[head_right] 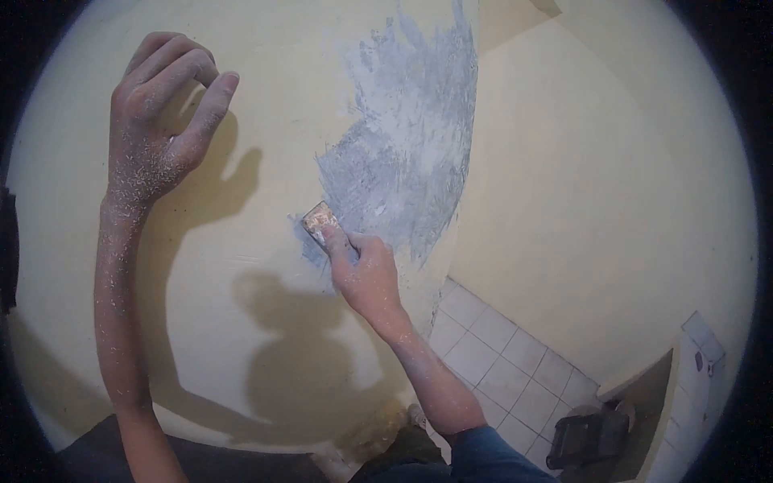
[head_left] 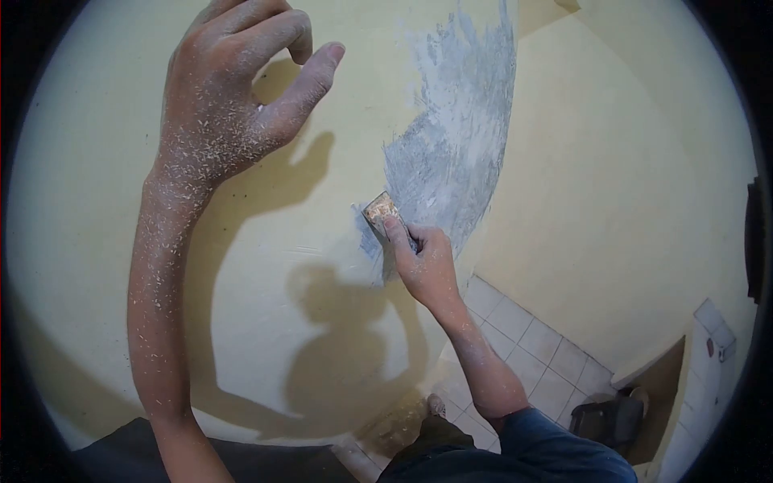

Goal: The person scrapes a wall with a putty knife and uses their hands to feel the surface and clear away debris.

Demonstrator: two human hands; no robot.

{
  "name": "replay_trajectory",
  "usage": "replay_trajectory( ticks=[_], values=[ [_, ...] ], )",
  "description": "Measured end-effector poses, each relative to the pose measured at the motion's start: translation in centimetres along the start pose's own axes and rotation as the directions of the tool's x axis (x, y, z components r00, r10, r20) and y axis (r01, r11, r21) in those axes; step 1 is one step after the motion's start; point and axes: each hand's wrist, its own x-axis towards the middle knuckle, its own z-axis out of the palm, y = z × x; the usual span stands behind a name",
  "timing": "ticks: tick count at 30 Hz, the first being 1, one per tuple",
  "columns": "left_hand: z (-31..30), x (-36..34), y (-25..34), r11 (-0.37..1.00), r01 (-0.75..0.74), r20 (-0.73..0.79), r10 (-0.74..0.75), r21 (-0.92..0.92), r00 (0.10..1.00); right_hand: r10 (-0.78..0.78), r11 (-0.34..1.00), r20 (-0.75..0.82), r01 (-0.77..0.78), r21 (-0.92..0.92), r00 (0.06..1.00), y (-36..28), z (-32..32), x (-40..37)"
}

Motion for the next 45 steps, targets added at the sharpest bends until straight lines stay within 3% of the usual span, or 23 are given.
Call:
replay_trajectory(
  ticks=[2,8,17,45],
  values=[
    [0.2,-0.1,-0.2,0.999,-0.049,-0.012,0.049,0.013,0.999,-0.058,0.997,-0.037,0.056,-0.054,0.998,0.3,0.4,0.4],
    [0.0,0.1,0.1,0.999,-0.034,-0.010,0.034,0.000,0.999,0.056,0.996,0.034,-0.053,-0.073,0.998,0.7,-0.4,-0.3],
    [0.1,0.2,0.2,1.000,-0.017,0.010,0.017,-0.013,1.000,-0.047,0.999,-0.007,0.047,-0.009,0.999,1.3,0.8,0.0],
    [0.2,-0.5,-0.4,1.000,-0.017,-0.023,0.018,0.024,1.000,-0.039,0.999,0.002,0.039,0.036,0.999,-0.8,0.3,0.6]
  ],
)
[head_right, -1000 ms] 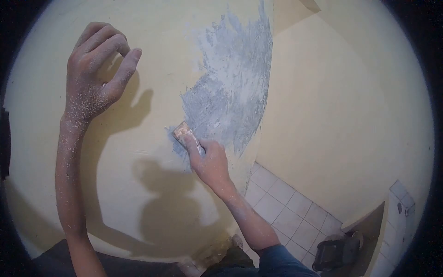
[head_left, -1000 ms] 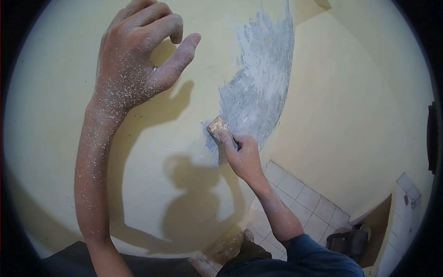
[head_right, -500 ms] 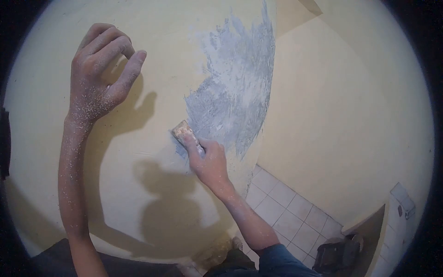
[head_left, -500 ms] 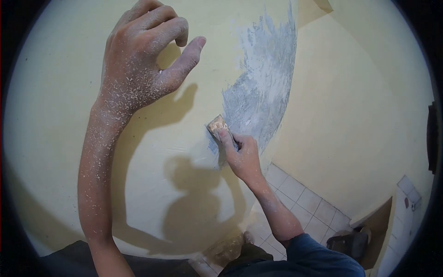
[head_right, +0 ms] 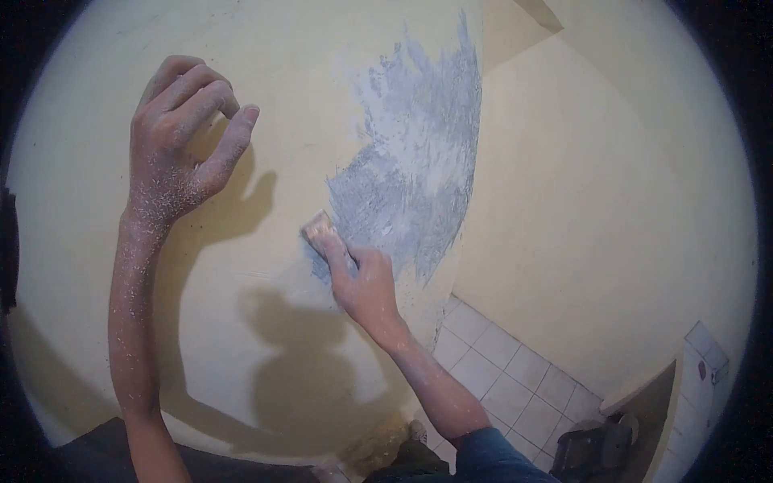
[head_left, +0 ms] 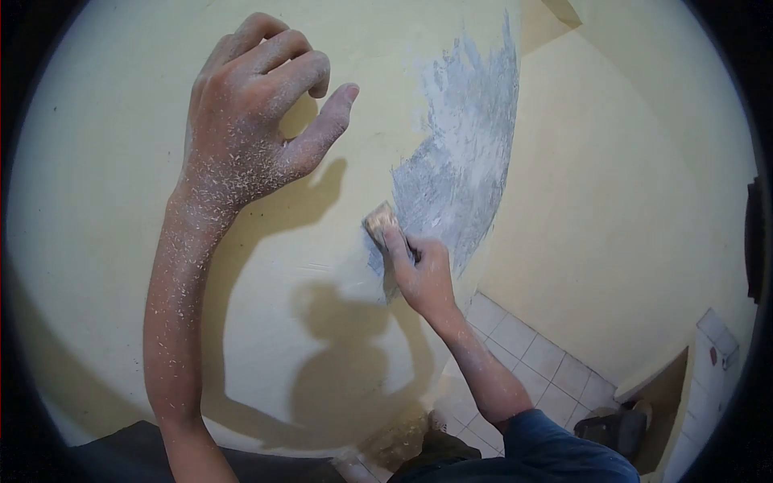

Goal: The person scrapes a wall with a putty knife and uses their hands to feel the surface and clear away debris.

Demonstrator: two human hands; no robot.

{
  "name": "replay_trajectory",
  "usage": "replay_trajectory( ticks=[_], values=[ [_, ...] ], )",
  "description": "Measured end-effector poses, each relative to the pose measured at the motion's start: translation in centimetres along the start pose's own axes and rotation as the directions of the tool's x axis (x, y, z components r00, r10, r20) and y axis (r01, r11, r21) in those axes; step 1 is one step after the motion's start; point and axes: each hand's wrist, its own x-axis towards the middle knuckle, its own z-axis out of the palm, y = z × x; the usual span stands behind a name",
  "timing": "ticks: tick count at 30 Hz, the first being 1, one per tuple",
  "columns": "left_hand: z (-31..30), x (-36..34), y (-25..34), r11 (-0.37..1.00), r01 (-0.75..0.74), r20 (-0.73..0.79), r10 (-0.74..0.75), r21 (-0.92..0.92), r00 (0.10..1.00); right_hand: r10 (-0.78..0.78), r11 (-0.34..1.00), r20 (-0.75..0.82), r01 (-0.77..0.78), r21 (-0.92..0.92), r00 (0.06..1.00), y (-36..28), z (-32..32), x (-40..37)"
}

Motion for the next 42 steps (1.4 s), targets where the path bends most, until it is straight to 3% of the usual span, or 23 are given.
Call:
replay_trajectory(
  ticks=[2,5,8,11,14,16,18,19,20,21,22,23,24,25,26,27,29,31,34,35,38,40,42],
  values=[
    [-0.1,0.1,0.0,1.000,0.014,0.031,-0.014,0.019,0.999,0.074,0.995,0.060,-0.070,-0.073,0.995,1.8,-0.5,-1.4],
    [0.0,0.3,0.4,0.998,0.031,0.022,-0.032,0.061,0.999,0.064,0.997,-0.026,-0.062,0.039,0.998,2.3,0.8,-1.5],
    [0.2,0.3,0.5,0.990,0.077,0.000,-0.078,0.117,0.997,0.010,1.000,0.071,-0.011,0.008,0.997,-1.5,-0.4,1.0],
    [0.5,0.2,0.8,0.977,0.145,-0.016,-0.145,0.155,0.989,0.026,0.999,0.126,-0.029,0.027,0.992,-0.5,-1.6,-0.4],
    [1.1,-2.0,3.1,0.921,0.247,0.005,-0.260,0.302,0.966,0.209,0.969,0.295,-0.157,-0.192,0.932,7.4,-2.5,-6.5],
    [1.7,-4.6,6.1,0.877,0.300,0.156,-0.379,0.376,0.912,0.435,0.890,0.488,-0.280,-0.360,0.757,16.6,-2.9,-11.5],
    [3.3,-7.8,10.1,0.864,0.340,0.380,-0.476,0.371,0.793,0.420,0.905,0.386,-0.413,-0.106,0.821,20.8,-4.3,-16.8],
    [5.3,-11.1,12.7,0.910,0.218,0.532,-0.387,0.353,0.754,0.544,0.804,0.427,-0.594,-0.018,0.722,20.6,-5.8,-17.1],
    [7.3,-15.9,15.9,0.947,-0.085,0.756,-0.191,0.310,0.626,0.644,0.658,0.480,-0.752,0.050,0.596,19.9,-7.5,-17.3],
    [8.4,-20.3,18.9,0.992,-0.089,0.879,-0.038,0.092,0.476,0.636,0.636,0.484,-0.764,0.112,0.600,20.4,-8.6,-17.1],
    [8.6,-24.7,21.8,0.980,0.080,0.933,0.149,-0.184,0.328,0.628,0.612,0.485,-0.771,0.176,0.609,21.1,-9.6,-16.5],
    [8.5,-28.2,24.2,0.873,0.337,0.931,0.293,-0.353,0.218,0.621,0.585,0.484,-0.776,0.238,0.616,21.6,-10.4,-15.9],
    [7.9,-29.9,25.9,0.747,0.566,0.937,0.285,-0.349,0.201,0.595,0.607,0.457,-0.742,0.283,0.661,21.5,-11.0,-15.3],
    [6.7,-28.2,27.5,0.580,0.792,0.980,0.066,-0.191,0.188,0.566,0.625,0.430,-0.706,0.333,0.704,21.1,-11.2,-14.7],
    [5.4,-25.4,28.8,0.333,0.941,0.984,-0.141,-0.056,0.108,0.538,0.635,0.401,-0.670,0.385,0.741,20.5,-11.1,-14.2],
    [5.7,-24.1,30.0,0.108,0.991,0.951,-0.290,-0.077,0.105,0.515,0.666,0.437,-0.665,0.338,0.738,19.5,-10.6,-13.8],
    [6.6,-22.1,32.7,-0.340,0.918,0.834,-0.552,-0.204,-0.019,0.478,0.725,0.516,-0.651,0.226,0.711,16.5,-9.0,-12.8],
    [7.4,-20.0,33.1,-0.391,0.885,0.714,-0.693,-0.253,-0.102,0.315,0.797,0.665,-0.569,0.203,0.677,13.1,-7.9,-11.3],
    [7.5,-17.5,31.5,-0.423,0.888,0.556,-0.788,-0.179,-0.263,0.145,0.848,0.667,-0.439,0.296,0.731,11.7,-6.4,-10.0],
    [7.4,-16.8,30.8,-0.412,0.895,0.481,-0.828,-0.171,-0.290,0.114,0.804,0.706,-0.483,0.348,0.699,11.3,-6.4,-9.8],
    [7.8,-15.7,27.6,-0.376,0.861,0.241,-0.921,-0.343,-0.306,0.018,0.666,0.814,-0.614,0.424,0.581,10.8,-6.6,-9.5],
    [8.1,-14.1,26.1,-0.360,0.844,0.260,-0.926,-0.397,-0.273,-0.038,0.609,0.897,-0.702,0.370,0.440,11.5,-6.5,-9.8],
    [8.3,-14.0,25.6,-0.387,0.820,0.335,-0.907,-0.422,-0.256,-0.009,0.632,0.840,-0.648,0.425,0.542,11.5,-5.6,-10.0]
  ],
)
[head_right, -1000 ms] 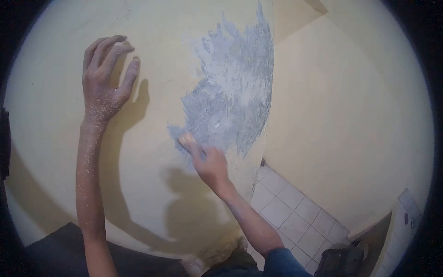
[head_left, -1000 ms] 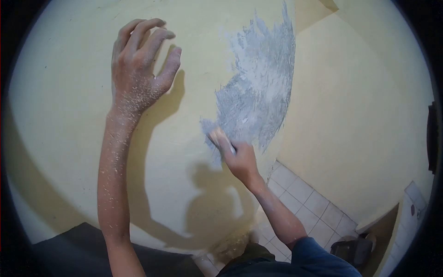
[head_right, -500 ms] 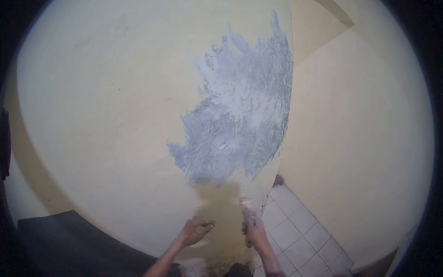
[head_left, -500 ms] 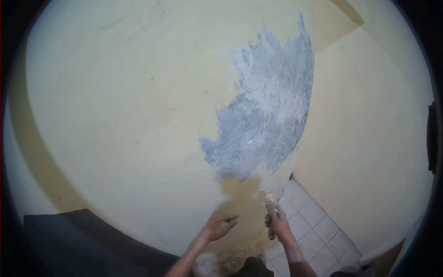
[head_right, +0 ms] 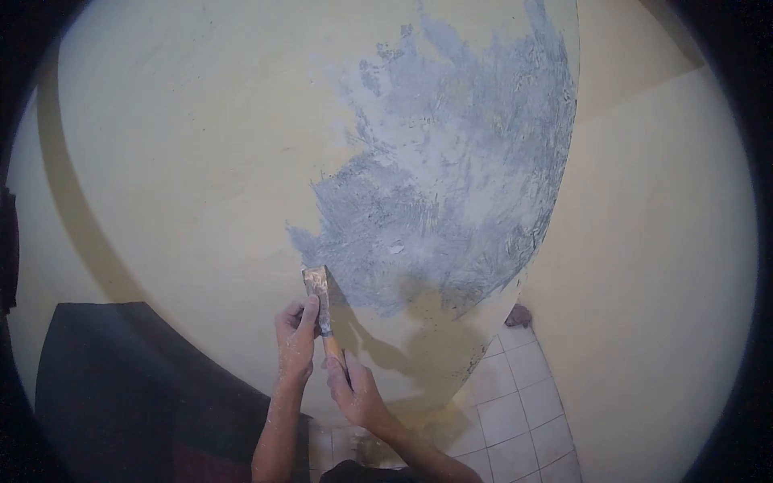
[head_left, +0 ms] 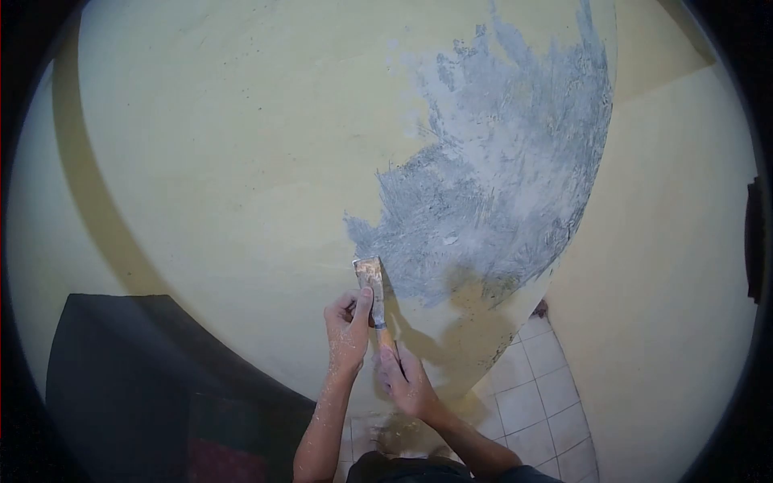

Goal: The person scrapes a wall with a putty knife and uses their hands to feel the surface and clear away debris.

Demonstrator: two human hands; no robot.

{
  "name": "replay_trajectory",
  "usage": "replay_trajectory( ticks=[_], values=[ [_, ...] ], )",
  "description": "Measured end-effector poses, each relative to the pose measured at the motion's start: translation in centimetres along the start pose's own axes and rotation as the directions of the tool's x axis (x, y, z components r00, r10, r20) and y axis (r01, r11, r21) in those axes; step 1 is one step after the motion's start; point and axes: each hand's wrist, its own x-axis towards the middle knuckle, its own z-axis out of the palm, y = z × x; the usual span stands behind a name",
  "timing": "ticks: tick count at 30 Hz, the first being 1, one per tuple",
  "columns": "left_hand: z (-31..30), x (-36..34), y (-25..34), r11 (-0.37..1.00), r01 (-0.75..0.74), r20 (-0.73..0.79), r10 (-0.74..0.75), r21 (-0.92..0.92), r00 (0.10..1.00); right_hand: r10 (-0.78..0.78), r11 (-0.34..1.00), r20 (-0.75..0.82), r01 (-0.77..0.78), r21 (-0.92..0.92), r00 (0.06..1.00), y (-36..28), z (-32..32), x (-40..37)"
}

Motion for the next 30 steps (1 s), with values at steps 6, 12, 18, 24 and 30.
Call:
replay_trajectory(
  ticks=[6,12,18,24,30],
  values=[
    [1.3,1.2,0.8,0.993,-0.038,0.068,0.030,0.115,0.997,-0.145,0.988,-0.085,0.140,-0.057,0.986,0.4,0.2,2.1],
    [1.8,2.7,0.8,0.982,-0.055,0.024,0.052,0.179,0.998,-0.240,0.957,-0.204,0.197,-0.212,0.949,-1.1,1.0,3.4],
    [2.9,2.9,2.5,0.965,-0.181,-0.034,0.191,0.191,0.981,-0.358,0.914,-0.251,0.284,-0.289,0.899,-2.2,1.8,3.8],
    [3.3,2.5,3.5,0.986,-0.081,-0.050,0.089,0.145,0.995,-0.240,0.958,-0.249,0.187,-0.218,0.938,-3.3,2.1,3.0],
    [3.5,2.3,3.1,0.987,-0.066,-0.069,0.077,0.145,0.995,-0.216,0.961,-0.197,0.172,-0.218,0.956,-3.6,1.4,2.7]
  ],
)
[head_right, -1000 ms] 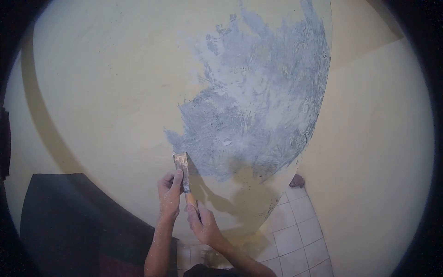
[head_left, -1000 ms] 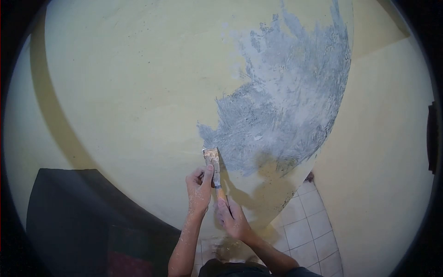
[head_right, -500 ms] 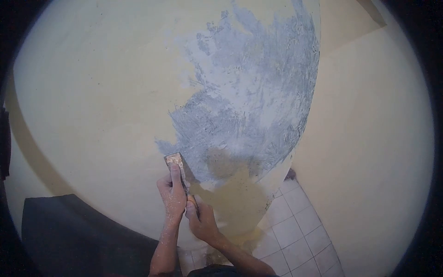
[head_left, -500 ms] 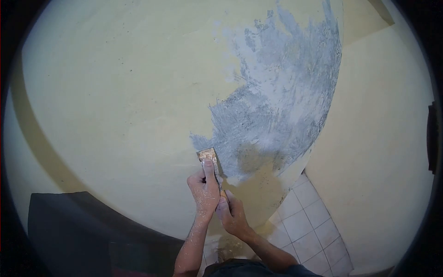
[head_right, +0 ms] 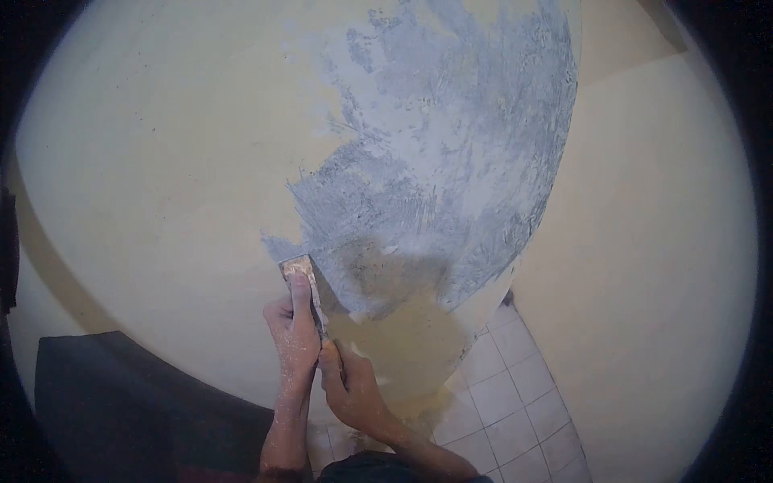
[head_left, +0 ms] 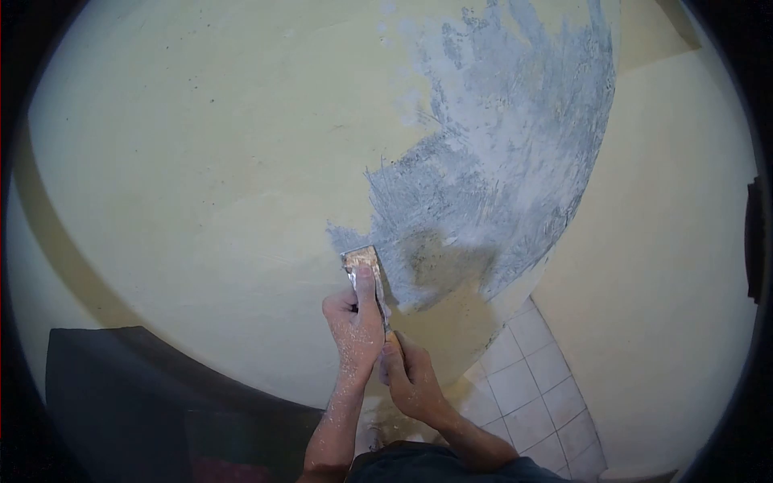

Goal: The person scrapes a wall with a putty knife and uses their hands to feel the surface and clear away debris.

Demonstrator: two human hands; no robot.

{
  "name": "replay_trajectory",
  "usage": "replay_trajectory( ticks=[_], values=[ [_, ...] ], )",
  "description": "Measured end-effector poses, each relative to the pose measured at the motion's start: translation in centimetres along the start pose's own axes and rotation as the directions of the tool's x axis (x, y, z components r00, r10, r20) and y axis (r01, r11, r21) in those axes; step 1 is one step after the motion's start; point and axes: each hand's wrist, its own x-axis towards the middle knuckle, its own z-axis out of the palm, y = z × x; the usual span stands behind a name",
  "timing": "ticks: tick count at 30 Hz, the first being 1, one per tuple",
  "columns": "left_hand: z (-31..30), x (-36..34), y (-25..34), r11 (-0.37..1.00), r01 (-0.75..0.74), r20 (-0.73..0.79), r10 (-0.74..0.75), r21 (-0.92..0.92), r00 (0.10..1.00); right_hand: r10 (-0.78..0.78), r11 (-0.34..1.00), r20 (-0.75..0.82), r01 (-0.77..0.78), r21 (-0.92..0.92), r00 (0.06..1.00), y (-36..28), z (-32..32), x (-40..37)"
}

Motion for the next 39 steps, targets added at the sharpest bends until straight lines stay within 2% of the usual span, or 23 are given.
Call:
replay_trajectory(
  ticks=[1,4,10,15,16,19,22,24,27,31,33,36,39],
  values=[
    [0.3,0.2,0.2,0.999,-0.028,-0.023,0.027,-0.024,0.999,0.033,0.999,0.020,-0.033,0.013,0.999,0.0,-0.3,0.0],
    [1.0,0.5,0.7,0.996,-0.066,-0.064,0.062,-0.064,0.996,-0.046,0.998,0.048,0.048,-0.043,0.998,-1.0,-1.0,0.9],
    [1.1,0.1,0.8,0.998,-0.049,-0.068,0.047,-0.030,0.997,0.014,1.000,0.057,-0.015,0.010,0.998,-1.3,-1.1,0.5],
    [0.7,-0.4,1.7,1.000,0.015,-0.047,-0.014,0.025,0.999,0.108,0.982,0.125,-0.126,0.143,0.986,-1.5,-1.4,-0.3],
    [0.8,-0.2,1.8,1.000,0.000,-0.050,0.001,0.015,0.999,0.128,0.974,0.140,-0.151,0.168,0.982,-1.3,-1.5,-0.3],
    [1.0,0.3,2.1,0.999,-0.037,-0.052,0.036,-0.017,0.998,0.063,0.973,0.145,-0.093,0.211,0.987,-3.1,-1.4,0.3],
    [0.7,-0.1,1.9,1.000,-0.023,-0.051,0.023,-0.008,0.998,0.133,0.961,0.156,-0.166,0.222,0.979,-2.6,-1.5,-0.1],
    [0.7,-0.7,0.8,1.000,-0.003,-0.065,0.005,0.031,0.998,0.100,0.978,0.140,-0.123,0.166,0.985,-1.8,-1.3,-0.3],
    [1.2,-0.2,1.4,0.997,-0.021,-0.092,0.014,-0.076,0.996,0.091,0.985,0.153,-0.112,0.132,0.984,-2.7,-1.7,0.2],
    [1.3,-0.3,0.4,0.999,-0.031,-0.102,0.026,-0.042,0.994,0.129,0.984,0.151,-0.145,0.099,0.980,-2.1,-2.2,-0.3],
    [1.4,-0.3,0.3,1.000,-0.003,-0.118,0.003,-0.004,0.993,0.066,0.992,0.133,-0.079,0.094,0.989,-2.5,-2.0,0.3],
    [1.6,0.6,2.4,0.992,-0.074,-0.110,0.063,-0.098,0.992,0.043,0.991,0.128,-0.058,0.120,0.991,-3.5,-1.8,0.9],
    [1.1,-0.3,0.6,1.000,0.011,-0.121,-0.008,0.026,0.993,0.104,0.984,0.132,-0.122,0.131,0.986,-2.5,-1.5,-0.1]
  ],
)
